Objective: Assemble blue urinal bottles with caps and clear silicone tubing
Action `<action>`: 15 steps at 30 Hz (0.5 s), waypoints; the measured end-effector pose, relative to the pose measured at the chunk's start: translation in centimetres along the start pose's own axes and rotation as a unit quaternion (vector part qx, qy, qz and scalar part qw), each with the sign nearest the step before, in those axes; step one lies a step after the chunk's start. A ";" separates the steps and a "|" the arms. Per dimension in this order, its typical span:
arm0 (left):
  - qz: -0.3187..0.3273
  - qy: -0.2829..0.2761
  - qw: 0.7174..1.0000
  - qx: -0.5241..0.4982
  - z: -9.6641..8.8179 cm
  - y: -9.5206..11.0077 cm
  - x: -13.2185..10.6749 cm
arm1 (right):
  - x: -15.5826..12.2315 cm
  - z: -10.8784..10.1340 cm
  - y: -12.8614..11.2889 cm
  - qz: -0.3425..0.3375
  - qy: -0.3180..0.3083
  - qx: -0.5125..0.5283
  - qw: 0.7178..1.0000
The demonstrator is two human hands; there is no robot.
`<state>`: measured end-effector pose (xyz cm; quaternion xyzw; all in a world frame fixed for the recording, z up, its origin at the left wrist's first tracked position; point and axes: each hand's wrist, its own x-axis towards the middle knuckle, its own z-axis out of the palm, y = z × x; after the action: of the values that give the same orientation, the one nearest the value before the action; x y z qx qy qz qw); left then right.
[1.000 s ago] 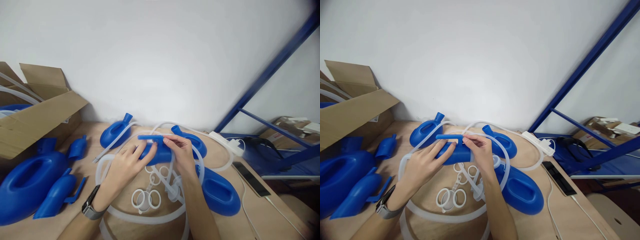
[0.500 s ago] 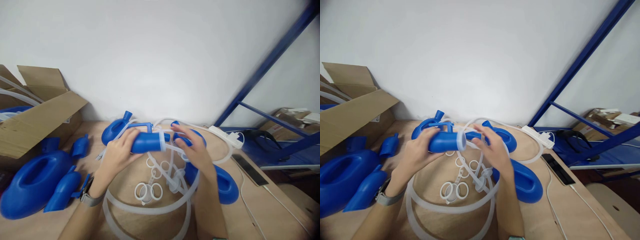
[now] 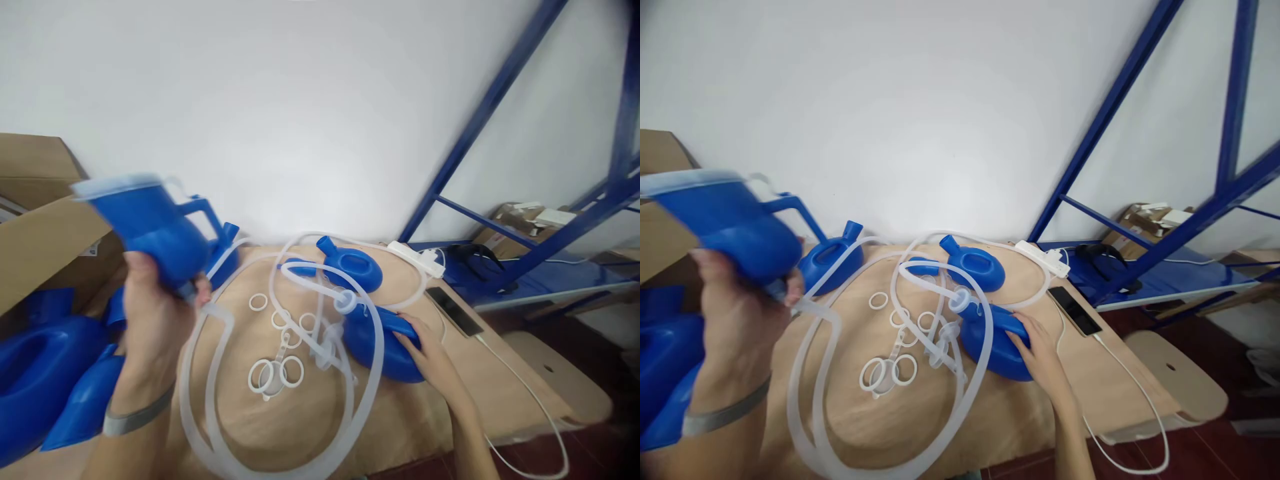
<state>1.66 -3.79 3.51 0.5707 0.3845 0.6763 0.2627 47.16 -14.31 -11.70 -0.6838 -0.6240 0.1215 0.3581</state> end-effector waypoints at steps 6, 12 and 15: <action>-0.322 -0.193 0.889 -0.262 12.4 1.9 -5.2 | -1.2 2.2 -1.7 -0.011 0.046 -0.038 0.998; -0.515 -0.239 0.777 -0.273 22.7 0.0 -7.8 | -1.4 3.2 -1.9 -0.050 0.120 -0.037 0.991; -0.513 -0.238 0.786 -0.252 24.3 -0.6 -7.6 | -1.5 3.6 -1.5 -0.078 0.162 0.000 0.984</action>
<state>26.84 -4.16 -0.01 0.3461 0.3616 0.3576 0.7884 43.51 -14.56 -13.69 -0.6438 -0.6088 -0.0194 0.4631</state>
